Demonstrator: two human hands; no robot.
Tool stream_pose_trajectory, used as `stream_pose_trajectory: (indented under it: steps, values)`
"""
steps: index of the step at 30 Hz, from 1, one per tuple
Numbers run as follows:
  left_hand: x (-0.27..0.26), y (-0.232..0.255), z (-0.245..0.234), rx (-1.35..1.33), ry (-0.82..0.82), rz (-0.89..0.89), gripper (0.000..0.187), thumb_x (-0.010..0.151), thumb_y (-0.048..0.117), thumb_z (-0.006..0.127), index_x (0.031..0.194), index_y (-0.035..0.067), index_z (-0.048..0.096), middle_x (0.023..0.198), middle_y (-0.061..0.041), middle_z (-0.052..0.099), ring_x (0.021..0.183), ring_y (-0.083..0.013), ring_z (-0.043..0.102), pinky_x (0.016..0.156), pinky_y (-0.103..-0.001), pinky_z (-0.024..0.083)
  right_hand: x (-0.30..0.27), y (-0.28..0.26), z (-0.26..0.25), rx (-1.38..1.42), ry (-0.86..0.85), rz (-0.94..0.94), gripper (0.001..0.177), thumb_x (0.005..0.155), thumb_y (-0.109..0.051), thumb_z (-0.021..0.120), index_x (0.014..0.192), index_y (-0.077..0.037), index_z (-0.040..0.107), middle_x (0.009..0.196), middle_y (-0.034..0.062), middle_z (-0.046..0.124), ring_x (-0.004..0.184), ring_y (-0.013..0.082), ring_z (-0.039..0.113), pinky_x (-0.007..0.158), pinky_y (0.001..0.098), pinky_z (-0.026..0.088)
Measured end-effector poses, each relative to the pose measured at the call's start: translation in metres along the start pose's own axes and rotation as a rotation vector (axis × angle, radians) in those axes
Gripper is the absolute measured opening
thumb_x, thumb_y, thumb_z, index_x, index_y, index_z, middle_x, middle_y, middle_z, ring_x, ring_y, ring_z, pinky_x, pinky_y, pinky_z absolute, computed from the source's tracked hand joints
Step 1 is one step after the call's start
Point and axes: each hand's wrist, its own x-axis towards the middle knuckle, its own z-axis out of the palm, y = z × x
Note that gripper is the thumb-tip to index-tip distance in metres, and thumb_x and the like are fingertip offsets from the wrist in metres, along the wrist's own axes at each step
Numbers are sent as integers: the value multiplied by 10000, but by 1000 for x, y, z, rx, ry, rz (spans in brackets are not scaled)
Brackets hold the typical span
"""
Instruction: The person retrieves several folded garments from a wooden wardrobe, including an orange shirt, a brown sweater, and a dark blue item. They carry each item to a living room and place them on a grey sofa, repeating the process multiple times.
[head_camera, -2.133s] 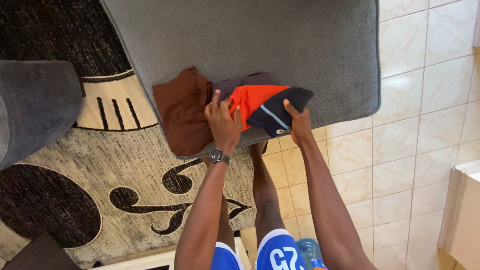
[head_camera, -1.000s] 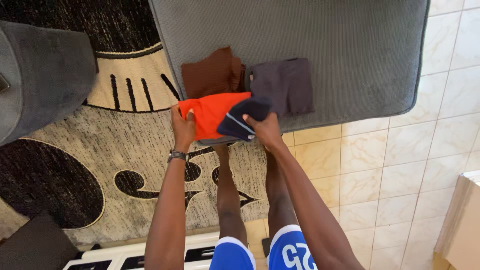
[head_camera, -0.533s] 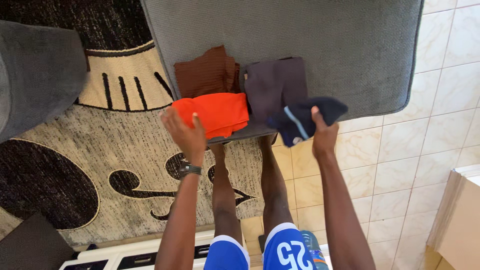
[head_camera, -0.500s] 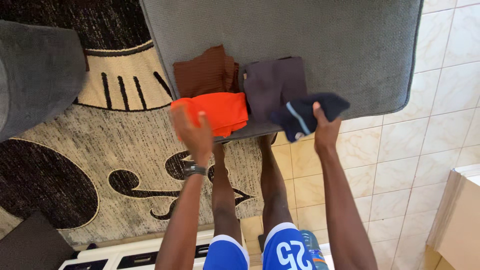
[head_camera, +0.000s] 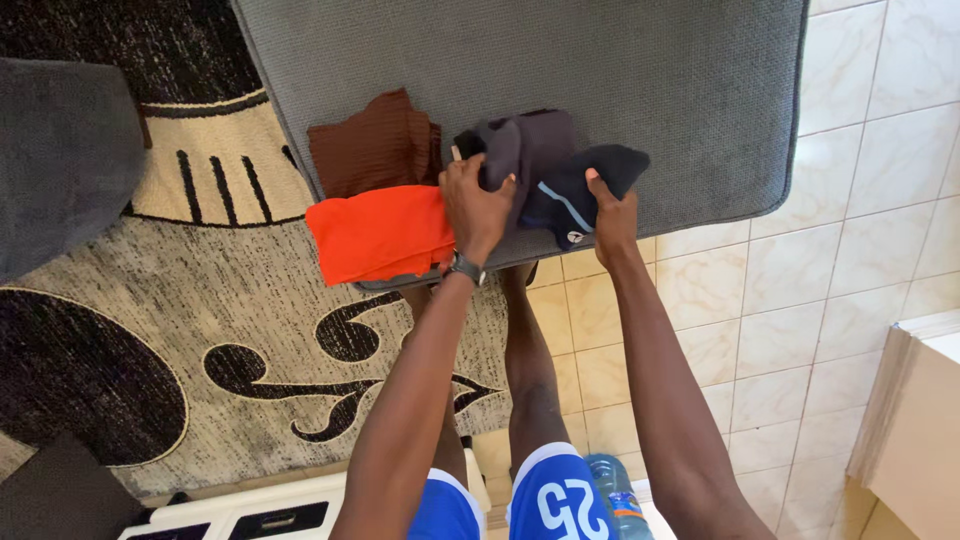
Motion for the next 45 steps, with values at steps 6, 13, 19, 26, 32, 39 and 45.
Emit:
stream_pose_trajectory:
  steps: [6,13,19,26,32,39,45]
  values:
    - [-37,19,15,-209,-28,142,547,782,27,788,1300,75,617,1302,-159,643,1259,-397,581,1041,-493,485,-8,-1,-2,181,4,123,401,915,-231,744,1225,-14,611,1157,104,693,1018,234,697,876,378,591]
    - [-34,15,28,-97,-39,116,619,804,44,778,1379,83,552,1375,-170,612,1290,-384,572,1026,-486,497,-7,-3,-8,174,-101,87,412,973,-247,739,1265,8,600,1175,118,684,1039,231,702,873,360,612]
    - [-36,15,22,-165,-78,76,600,892,149,758,1436,65,519,1430,-180,585,1321,-375,564,1055,-475,490,-11,-8,-2,141,-26,150,420,939,-268,734,1223,11,599,1134,125,675,991,248,696,824,395,607]
    - [-30,-4,9,-47,169,48,560,1022,197,637,1493,-54,468,1499,-244,496,1406,-412,472,1154,-494,414,-13,9,-12,114,83,-6,336,970,-222,738,1183,23,652,1118,94,692,975,182,680,882,329,565]
    - [-30,-34,1,161,38,513,481,956,-46,526,1427,21,592,1571,-128,494,1486,-310,449,1239,-428,434,-51,-9,-13,105,253,-156,221,1014,-160,716,1129,23,675,1044,45,704,943,152,649,859,299,542]
    - [-33,-24,-3,-362,-111,142,402,1058,91,533,1439,64,658,1454,-65,661,1364,-212,654,1156,-323,544,-91,-56,26,416,-16,-169,283,993,-126,681,1227,9,596,1148,85,675,1043,202,685,914,363,574]
    - [-12,-15,-35,-1139,-321,52,474,1022,172,713,1429,-8,551,1275,-110,699,1134,-174,670,1018,-317,544,-68,-62,78,589,-178,-57,341,999,-124,674,1279,26,549,1246,136,661,1146,252,686,1036,439,584]
